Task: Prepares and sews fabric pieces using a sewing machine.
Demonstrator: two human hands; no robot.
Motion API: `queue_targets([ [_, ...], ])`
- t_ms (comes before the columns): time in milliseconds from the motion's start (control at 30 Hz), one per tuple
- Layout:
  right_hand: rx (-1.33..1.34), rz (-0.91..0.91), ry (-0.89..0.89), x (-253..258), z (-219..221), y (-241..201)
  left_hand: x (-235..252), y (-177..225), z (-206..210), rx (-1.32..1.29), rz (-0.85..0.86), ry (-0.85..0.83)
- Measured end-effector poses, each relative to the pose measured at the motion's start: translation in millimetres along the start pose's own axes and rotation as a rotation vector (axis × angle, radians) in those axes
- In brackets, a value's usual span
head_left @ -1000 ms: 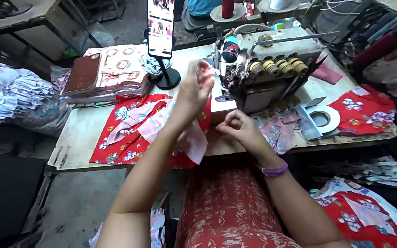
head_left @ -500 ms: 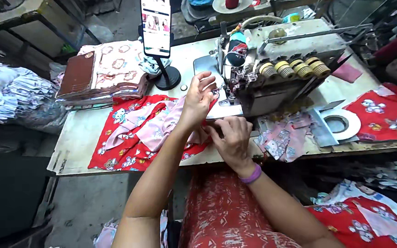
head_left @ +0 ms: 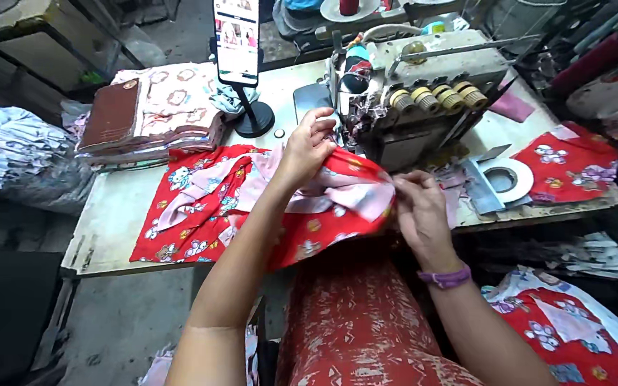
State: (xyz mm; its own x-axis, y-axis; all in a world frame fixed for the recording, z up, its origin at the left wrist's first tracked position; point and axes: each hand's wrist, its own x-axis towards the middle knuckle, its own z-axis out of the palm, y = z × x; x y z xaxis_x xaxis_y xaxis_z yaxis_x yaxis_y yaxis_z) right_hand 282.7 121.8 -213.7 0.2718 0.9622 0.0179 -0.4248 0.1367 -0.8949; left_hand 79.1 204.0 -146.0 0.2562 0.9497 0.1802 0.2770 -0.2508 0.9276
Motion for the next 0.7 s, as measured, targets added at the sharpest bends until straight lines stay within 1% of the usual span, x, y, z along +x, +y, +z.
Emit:
queue_targets([
  [33, -0.037, -0.046, 0.081, 3.1, -4.1, 1.5, -2.0, -4.5, 4.6, 0.039, 0.051, 0.023],
  [67, -0.105, -0.135, 0.104, 4.3, -5.2, 2.3, -4.1, -9.4, 8.6, 0.083, 0.108, 0.051],
  [133, -0.307, -0.382, 0.031, 3.5, -4.3, 3.8, -8.9, -16.5, 13.7, 0.186, 0.196, 0.104],
  [167, -0.436, -0.472, -0.012, 4.6, -2.6, 3.1, -11.7, -18.5, 14.5, 0.229, 0.221, 0.122],
  [200, -0.563, -0.512, -0.051, 8.2, -0.1, 1.6, -14.8, -19.5, 14.5, 0.26, 0.243, 0.138],
  [233, -0.672, -0.491, -0.097, 13.2, 2.7, -0.5, -18.8, -20.2, 13.9, 0.277, 0.268, 0.15],
  [300, -0.811, -0.323, -0.214, 24.6, 5.5, -2.2, -29.7, -23.2, 11.4, 0.292, 0.321, 0.165],
  [333, -0.827, -0.238, -0.266, 28.5, 6.1, -1.3, -35.0, -23.7, 10.0, 0.324, 0.341, 0.173],
  [367, -0.816, -0.194, -0.286, 29.5, 6.8, 0.2, -37.9, -23.6, 9.8, 0.377, 0.349, 0.208],
  [400, -0.813, -0.21, -0.276, 28.1, 6.8, 2.1, -38.3, -23.0, 9.9, 0.451, 0.333, 0.261],
  [433, -0.808, -0.251, -0.257, 24.6, 6.5, 3.3, -37.3, -22.5, 8.8, 0.521, 0.278, 0.305],
  [467, -0.803, -0.292, -0.241, 19.4, 6.0, 3.2, -36.1, -22.0, 6.7, 0.563, 0.195, 0.316],
  [500, -0.789, -0.322, -0.236, 13.6, 6.2, 2.1, -33.8, -22.9, 3.9, 0.557, 0.107, 0.303],
  [567, -0.746, -0.328, -0.273, 4.3, 9.1, -2.0, -25.8, -28.0, -1.9, 0.446, -0.036, 0.272],
  [633, -0.711, -0.276, -0.334, -1.8, 12.0, -2.6, -22.4, -29.3, -3.4, 0.376, -0.026, 0.327],
  [700, -0.718, -0.144, -0.399, -3.4, 14.2, -5.9, -25.6, -29.0, -2.2, 0.377, 0.071, 0.329],
])
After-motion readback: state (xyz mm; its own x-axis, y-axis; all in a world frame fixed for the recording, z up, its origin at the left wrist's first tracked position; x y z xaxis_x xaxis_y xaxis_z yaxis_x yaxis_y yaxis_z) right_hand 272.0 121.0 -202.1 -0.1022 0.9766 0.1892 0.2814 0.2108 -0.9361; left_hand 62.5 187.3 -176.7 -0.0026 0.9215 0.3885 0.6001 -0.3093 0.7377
